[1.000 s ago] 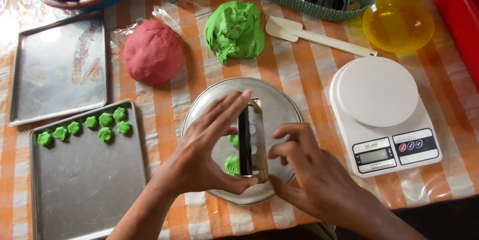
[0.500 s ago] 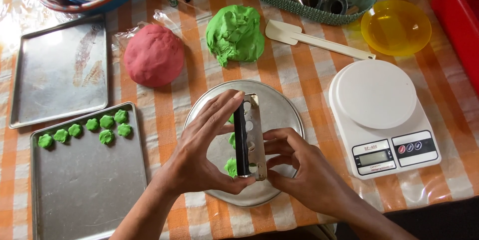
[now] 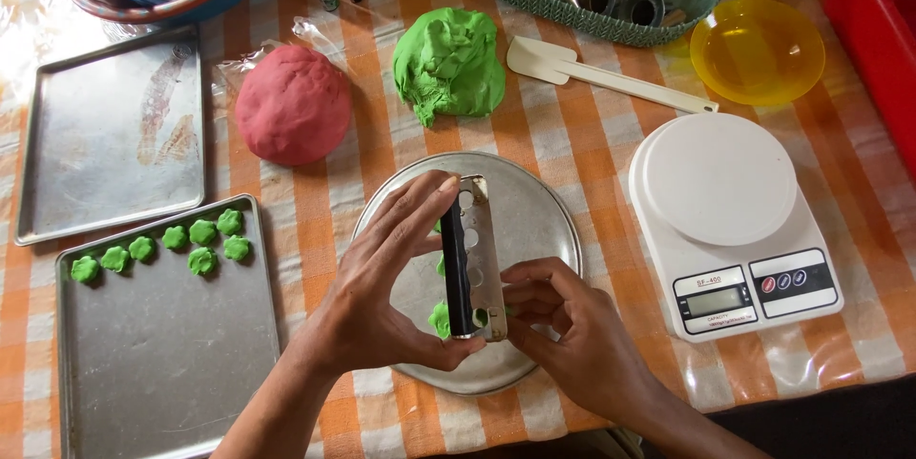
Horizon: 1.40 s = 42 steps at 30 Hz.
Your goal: Molding green dough into flower shapes using a mold and rolling dough balls by hand.
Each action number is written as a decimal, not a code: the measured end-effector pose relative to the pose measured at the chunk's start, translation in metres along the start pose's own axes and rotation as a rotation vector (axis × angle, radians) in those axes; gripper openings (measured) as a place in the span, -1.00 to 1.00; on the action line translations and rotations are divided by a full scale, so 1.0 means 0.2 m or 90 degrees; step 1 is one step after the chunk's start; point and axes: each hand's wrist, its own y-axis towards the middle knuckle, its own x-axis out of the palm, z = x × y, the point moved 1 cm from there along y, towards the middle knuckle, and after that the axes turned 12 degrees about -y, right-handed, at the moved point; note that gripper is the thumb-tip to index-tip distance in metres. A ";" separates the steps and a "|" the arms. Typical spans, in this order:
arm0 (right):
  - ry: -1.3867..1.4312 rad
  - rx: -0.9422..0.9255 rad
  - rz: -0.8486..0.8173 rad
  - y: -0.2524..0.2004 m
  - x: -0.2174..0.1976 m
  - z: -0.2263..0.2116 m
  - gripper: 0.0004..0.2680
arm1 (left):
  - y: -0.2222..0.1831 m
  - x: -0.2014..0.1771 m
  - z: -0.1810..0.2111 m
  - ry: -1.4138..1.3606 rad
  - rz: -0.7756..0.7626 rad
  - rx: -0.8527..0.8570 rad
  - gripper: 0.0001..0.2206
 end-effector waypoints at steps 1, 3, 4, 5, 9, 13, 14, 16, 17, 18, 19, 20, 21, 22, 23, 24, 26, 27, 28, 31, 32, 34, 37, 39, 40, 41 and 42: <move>0.001 0.001 0.000 0.00 0.00 0.01 -0.76 | 0.00 0.00 0.00 0.000 -0.001 -0.001 0.00; 0.014 -0.002 -0.015 0.01 0.00 0.03 -0.75 | 0.00 -0.02 0.00 0.019 0.021 -0.015 0.03; 0.014 -0.003 -0.014 0.02 -0.01 0.03 -0.75 | 0.00 -0.02 0.00 0.019 0.021 -0.013 0.03; -0.074 0.011 0.003 0.02 -0.02 0.03 -0.78 | 0.00 -0.03 0.00 0.020 0.021 -0.020 0.04; -0.289 -0.093 0.060 0.04 -0.03 0.03 -0.78 | 0.00 -0.05 0.03 0.028 0.031 -0.029 0.05; -0.406 -0.188 0.058 0.06 -0.01 0.07 -0.79 | -0.02 -0.07 0.05 0.054 0.044 -0.026 0.08; -0.426 -0.200 0.070 0.06 -0.01 0.07 -0.79 | -0.02 -0.08 0.07 0.055 0.043 -0.021 0.07; -0.448 -0.212 0.079 0.06 0.00 0.08 -0.79 | -0.03 -0.09 0.09 0.054 0.045 -0.018 0.06; -0.477 -0.236 0.109 0.07 0.00 0.08 -0.79 | -0.03 -0.09 0.10 0.058 0.040 -0.012 0.06; -0.505 -0.259 0.139 0.07 0.00 0.08 -0.79 | -0.03 -0.09 0.11 0.062 0.036 -0.006 0.05; -0.506 -0.261 0.138 0.06 0.00 0.07 -0.79 | -0.04 -0.10 0.11 0.063 0.038 -0.006 0.05; -0.488 -0.256 0.127 0.06 -0.01 0.06 -0.81 | -0.05 -0.11 0.12 0.071 0.041 -0.005 0.06; -0.470 -0.251 0.115 0.05 -0.01 0.04 -0.82 | -0.06 -0.11 0.13 0.080 0.045 -0.005 0.06; -0.471 -0.253 0.113 0.05 -0.01 0.06 -0.82 | -0.07 -0.12 0.13 0.080 0.047 -0.006 0.06; -0.486 -0.264 0.115 0.05 -0.01 0.07 -0.83 | -0.08 -0.12 0.13 0.085 0.056 -0.011 0.06; -0.501 -0.275 0.118 0.05 0.00 0.08 -0.84 | -0.09 -0.13 0.13 0.089 0.064 -0.016 0.06; -0.498 -0.267 0.111 0.05 -0.01 0.08 -0.83 | -0.09 -0.13 0.13 0.091 0.060 -0.025 0.07; -0.496 -0.259 0.103 0.05 -0.02 0.08 -0.82 | -0.09 -0.13 0.13 0.092 0.054 -0.035 0.07; -0.496 -0.260 0.103 0.04 -0.02 0.04 -0.82 | -0.10 -0.12 0.12 0.092 0.056 -0.035 0.07; -0.430 -0.333 0.168 0.01 -0.03 -0.10 -0.84 | -0.11 -0.10 0.09 0.099 0.047 -0.010 0.06; -0.341 -0.333 0.178 0.00 -0.02 -0.16 -0.85 | -0.11 -0.09 0.07 0.164 0.027 0.029 0.10; -0.253 -0.336 0.189 -0.01 -0.01 -0.23 -0.84 | -0.10 -0.06 0.06 0.230 0.008 0.071 0.14; -0.237 -0.354 0.220 -0.01 0.04 -0.24 -0.84 | -0.08 0.01 0.07 0.291 -0.024 0.028 0.19; -0.299 -0.175 0.102 0.02 0.07 -0.23 -0.46 | -0.07 0.06 0.07 0.374 -0.050 0.079 0.16; -0.300 -0.176 0.100 0.02 0.08 -0.23 -0.46 | -0.06 0.07 0.09 0.374 -0.047 0.077 0.16; -0.286 -0.125 0.090 0.03 0.09 -0.24 -0.50 | -0.05 0.08 0.10 0.366 -0.040 0.073 0.11; -0.272 -0.074 0.079 0.04 0.10 -0.24 -0.53 | -0.04 0.09 0.11 0.359 -0.033 0.068 0.07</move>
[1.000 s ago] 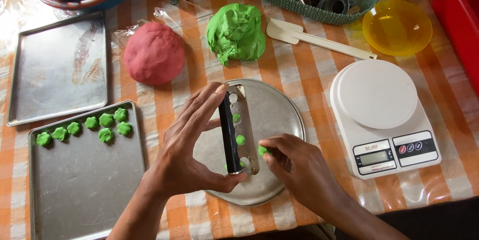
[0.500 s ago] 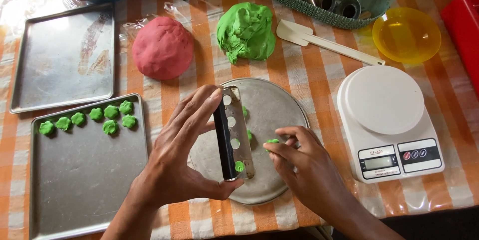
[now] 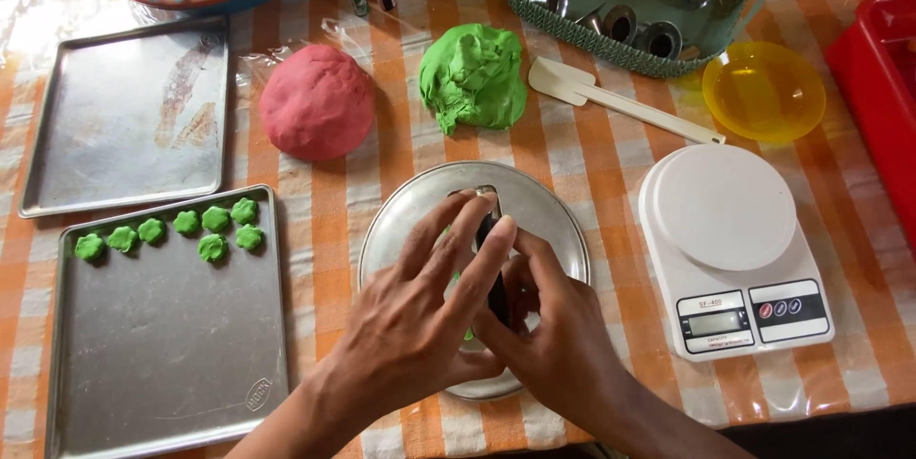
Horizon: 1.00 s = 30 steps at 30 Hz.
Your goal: Molding green dough into flower shapes using a mold and rolling dough balls by hand.
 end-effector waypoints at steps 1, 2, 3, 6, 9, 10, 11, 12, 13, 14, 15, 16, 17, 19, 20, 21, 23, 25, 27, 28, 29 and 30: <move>-0.003 -0.003 0.001 0.00 0.00 0.00 -0.53 | 0.00 0.00 0.00 0.001 0.004 0.001 0.07; -0.026 -0.018 0.022 0.01 0.00 0.00 -0.53 | 0.00 0.00 0.00 -0.006 0.011 0.004 0.02; -0.048 -0.032 0.042 0.00 0.01 0.00 -0.53 | 0.00 0.00 0.01 -0.015 0.018 0.005 -0.04; -0.094 -0.028 0.043 0.01 -0.01 0.01 -0.53 | -0.04 -0.01 0.01 -0.071 0.030 0.011 0.05; -0.051 0.092 0.019 0.00 -0.09 -0.03 -0.51 | -0.11 0.01 -0.02 -0.092 0.029 -0.036 0.20; -0.053 0.095 0.023 0.00 -0.09 -0.02 -0.51 | -0.12 0.02 -0.02 -0.095 0.030 -0.031 0.20; -0.055 0.020 0.037 0.00 -0.09 -0.01 -0.53 | -0.13 0.03 -0.02 -0.096 0.046 -0.056 0.13; -0.056 -0.054 0.050 0.00 -0.09 0.00 -0.55 | -0.14 0.04 -0.03 -0.097 0.061 -0.082 0.07; -0.060 -0.054 0.052 0.02 -0.11 0.01 -0.55 | -0.14 0.06 -0.03 -0.099 0.064 -0.079 0.07; -0.111 -0.119 0.069 0.03 -0.12 0.02 -0.58 | -0.15 0.08 -0.04 -0.100 0.053 -0.114 0.08; -0.161 -0.184 0.084 0.04 -0.13 0.02 -0.61 | -0.16 0.11 -0.05 -0.101 0.041 -0.151 0.10; -0.164 -0.184 0.085 0.10 -0.19 -0.01 -0.61 | -0.17 0.11 -0.06 -0.103 0.043 -0.150 0.10; -0.228 -0.196 0.200 0.16 -0.27 -0.04 -0.66 | -0.16 0.11 -0.07 -0.102 0.079 -0.142 0.01; -0.295 -0.200 0.324 0.35 -0.43 -0.01 -0.71 | -0.15 0.11 -0.08 -0.106 0.109 -0.126 -0.08; -0.344 -0.276 0.408 0.49 -0.52 0.04 -0.76 | -0.14 0.11 -0.07 -0.099 0.126 -0.133 -0.21; -0.394 -0.360 0.492 0.63 -0.62 0.08 -0.81 | -0.12 0.11 -0.08 -0.087 0.146 -0.137 -0.33; -0.469 -0.284 0.500 0.93 -0.75 0.18 -0.82 | -0.13 0.13 -0.08 -0.041 0.172 -0.143 -0.45; -0.535 -0.207 0.499 1.17 -0.82 0.30 -0.82 | -0.13 0.14 -0.10 0.007 0.197 -0.154 -0.57; -0.611 -0.124 0.428 1.37 -0.82 0.42 -0.81 | -0.13 0.15 -0.12 0.008 0.255 -0.158 -0.68; -0.609 -0.124 0.426 1.40 -0.82 0.46 -0.81 | -0.13 0.15 -0.14 0.010 0.253 -0.161 -0.68; -0.602 -0.118 0.412 1.45 -0.81 0.50 -0.82 | -0.13 0.15 -0.15 -0.008 0.257 -0.178 -0.69; -0.595 -0.112 0.398 1.49 -0.79 0.53 -0.82 | -0.14 0.15 -0.16 -0.025 0.262 -0.195 -0.71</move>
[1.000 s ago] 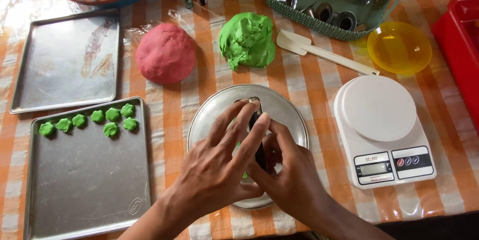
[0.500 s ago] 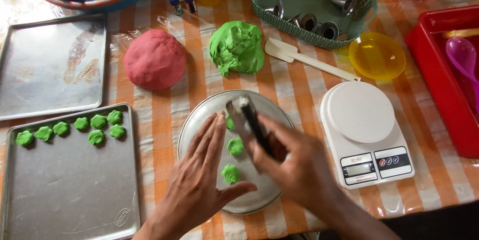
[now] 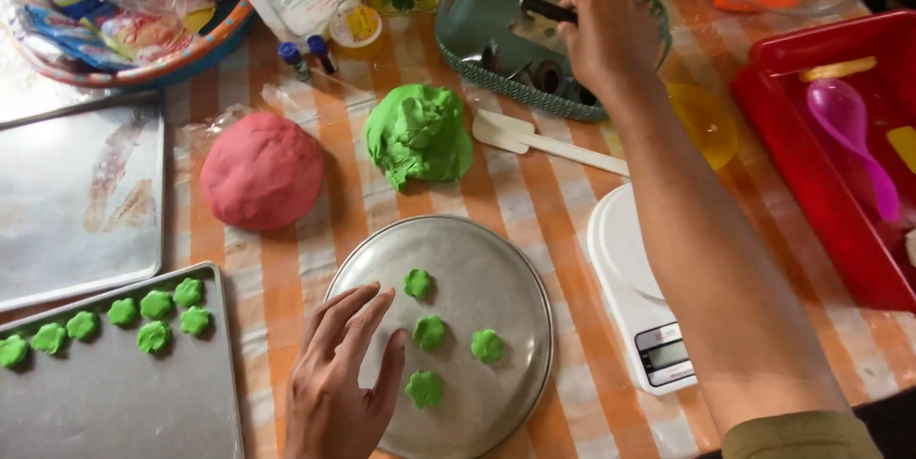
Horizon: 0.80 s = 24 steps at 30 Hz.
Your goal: Molding green dough into flower shapes using a mold and rolling dough balls by hand.
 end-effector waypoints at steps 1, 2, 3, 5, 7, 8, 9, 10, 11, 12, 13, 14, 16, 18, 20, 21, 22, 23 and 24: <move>0.004 -0.007 -0.006 0.00 0.03 0.01 -0.82 | 0.01 -0.01 0.00 0.003 0.000 -0.010 -0.71; -0.004 -0.018 -0.012 0.00 0.07 0.02 -0.81 | 0.01 -0.01 0.00 -0.006 -0.005 -0.023 -0.72; -0.012 -0.030 -0.016 0.01 0.10 0.03 -0.81 | 0.02 -0.02 0.00 -0.015 -0.008 -0.035 -0.73; -0.019 -0.032 -0.056 0.01 0.08 0.01 -0.81 | 0.01 -0.03 -0.02 -0.002 -0.010 -0.047 -0.73; -0.029 -0.030 -0.094 0.01 0.07 0.01 -0.81 | 0.01 -0.04 -0.04 0.008 -0.013 -0.054 -0.74; -0.065 -0.040 -0.082 0.02 0.06 0.02 -0.77 | 0.01 -0.04 -0.05 0.009 -0.015 -0.053 -0.79; -0.098 -0.052 -0.072 0.02 0.06 0.02 -0.73 | 0.01 -0.04 -0.05 0.011 -0.017 -0.054 -0.83; -0.097 -0.057 -0.075 -0.01 -0.02 -0.04 -0.73 | 0.00 -0.04 -0.05 0.013 -0.015 -0.060 -0.83; -0.079 -0.095 0.010 -0.04 -0.11 -0.09 -0.77 | -0.01 -0.04 -0.06 0.021 -0.039 -0.066 -0.85; -0.061 -0.132 0.095 -0.07 -0.20 -0.14 -0.81 | -0.01 -0.04 -0.06 0.029 -0.063 -0.073 -0.86; -0.059 -0.139 0.095 -0.14 -0.30 -0.24 -0.81 | -0.01 -0.03 -0.06 0.029 -0.058 -0.078 -0.86; 0.062 -0.195 0.060 -0.21 -0.40 -0.35 -0.85 | -0.01 -0.03 -0.06 0.029 -0.074 -0.077 -0.87; 0.187 -0.257 0.020 -0.40 -0.55 -0.54 -0.88 | -0.03 -0.03 -0.05 0.029 -0.087 -0.085 -0.87; 0.278 -0.292 -0.288 -0.61 -0.66 -0.72 -0.80 | -0.04 -0.03 -0.05 0.025 -0.134 -0.095 -0.77; 0.244 -0.321 -0.404 -0.76 -0.61 -0.77 -0.75 | -0.05 -0.01 -0.06 0.028 -0.127 -0.103 -0.75; 0.202 -0.336 -0.514 -0.82 -0.59 -0.80 -0.69 | -0.04 0.00 -0.07 0.028 -0.125 -0.100 -0.73; 0.199 -0.345 -0.508 -0.85 -0.55 -0.80 -0.69 | -0.05 0.00 -0.09 0.031 -0.114 -0.100 -0.73; 0.211 -0.363 -0.460 -0.89 -0.52 -0.80 -0.66 | -0.06 0.01 -0.10 0.012 -0.114 -0.120 -0.72; 0.224 -0.382 -0.414 -0.93 -0.48 -0.79 -0.62 | -0.06 0.03 -0.12 -0.008 -0.113 -0.141 -0.70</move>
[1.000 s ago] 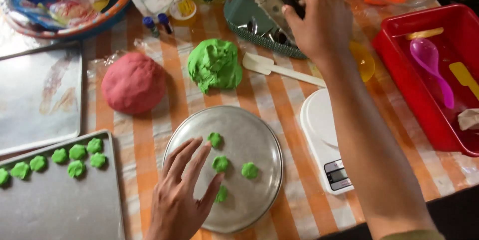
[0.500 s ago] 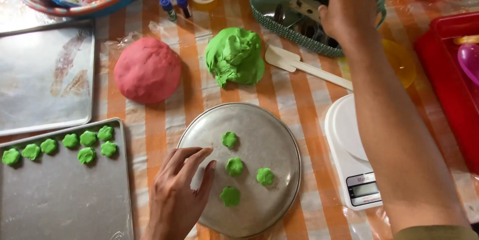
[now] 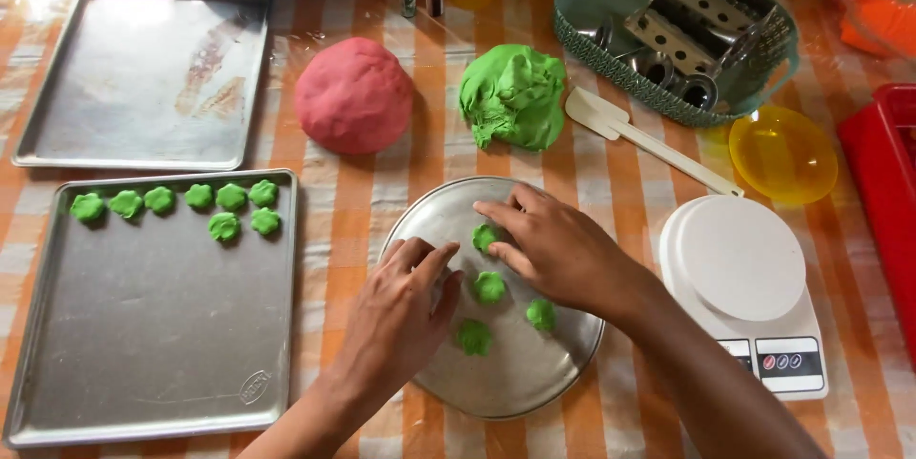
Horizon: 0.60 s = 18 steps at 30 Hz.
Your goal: Molding green dough into flower shapes using a mold and rolling dough balls by hand.
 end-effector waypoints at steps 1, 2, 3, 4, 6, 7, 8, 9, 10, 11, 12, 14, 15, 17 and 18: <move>-0.002 -0.001 0.001 -0.01 0.01 -0.01 -0.62 | 0.00 0.00 0.00 0.000 0.003 0.001 -0.70; 0.014 -0.005 0.020 -0.01 0.01 -0.02 -0.66 | 0.00 -0.01 0.00 -0.005 -0.005 -0.010 -0.69; 0.032 -0.008 0.040 -0.01 0.02 -0.02 -0.69 | 0.00 0.00 0.00 -0.010 -0.014 -0.021 -0.69; 0.031 -0.008 0.041 -0.02 0.03 -0.02 -0.69 | 0.01 -0.01 0.00 -0.010 -0.013 -0.020 -0.69; 0.023 -0.022 0.082 -0.02 0.05 -0.03 -0.77 | 0.01 0.00 0.00 -0.023 -0.013 -0.010 -0.70; 0.025 -0.021 0.081 -0.03 0.05 -0.04 -0.77 | 0.00 0.00 0.00 -0.024 -0.015 -0.011 -0.70; 0.037 -0.025 0.094 -0.03 0.04 -0.04 -0.80 | 0.00 0.00 0.00 -0.022 -0.010 -0.005 -0.70; 0.049 -0.029 0.109 -0.03 0.03 -0.05 -0.83 | 0.01 0.00 -0.01 -0.021 -0.003 0.004 -0.70; 0.049 -0.028 0.110 -0.02 0.03 -0.04 -0.83 | 0.02 0.00 0.00 -0.020 -0.004 0.006 -0.70; 0.068 -0.049 0.118 -0.02 0.04 -0.05 -0.85 | 0.02 0.00 0.00 -0.019 -0.005 0.002 -0.70; 0.087 -0.071 0.127 -0.02 0.04 -0.05 -0.87 | 0.01 0.00 0.00 -0.017 -0.007 -0.003 -0.70; 0.118 -0.049 0.103 -0.02 0.03 -0.06 -0.82 | 0.01 0.00 0.00 -0.024 -0.005 -0.005 -0.72; 0.148 -0.026 0.082 -0.02 0.02 -0.06 -0.74 | 0.02 0.00 0.01 -0.032 -0.004 -0.003 -0.73; 0.147 -0.008 0.068 -0.02 0.02 -0.06 -0.76 | 0.01 0.01 0.00 -0.030 -0.004 -0.007 -0.73; 0.146 0.008 0.054 -0.01 0.03 -0.06 -0.77 | 0.01 0.01 0.00 -0.028 -0.002 -0.012 -0.72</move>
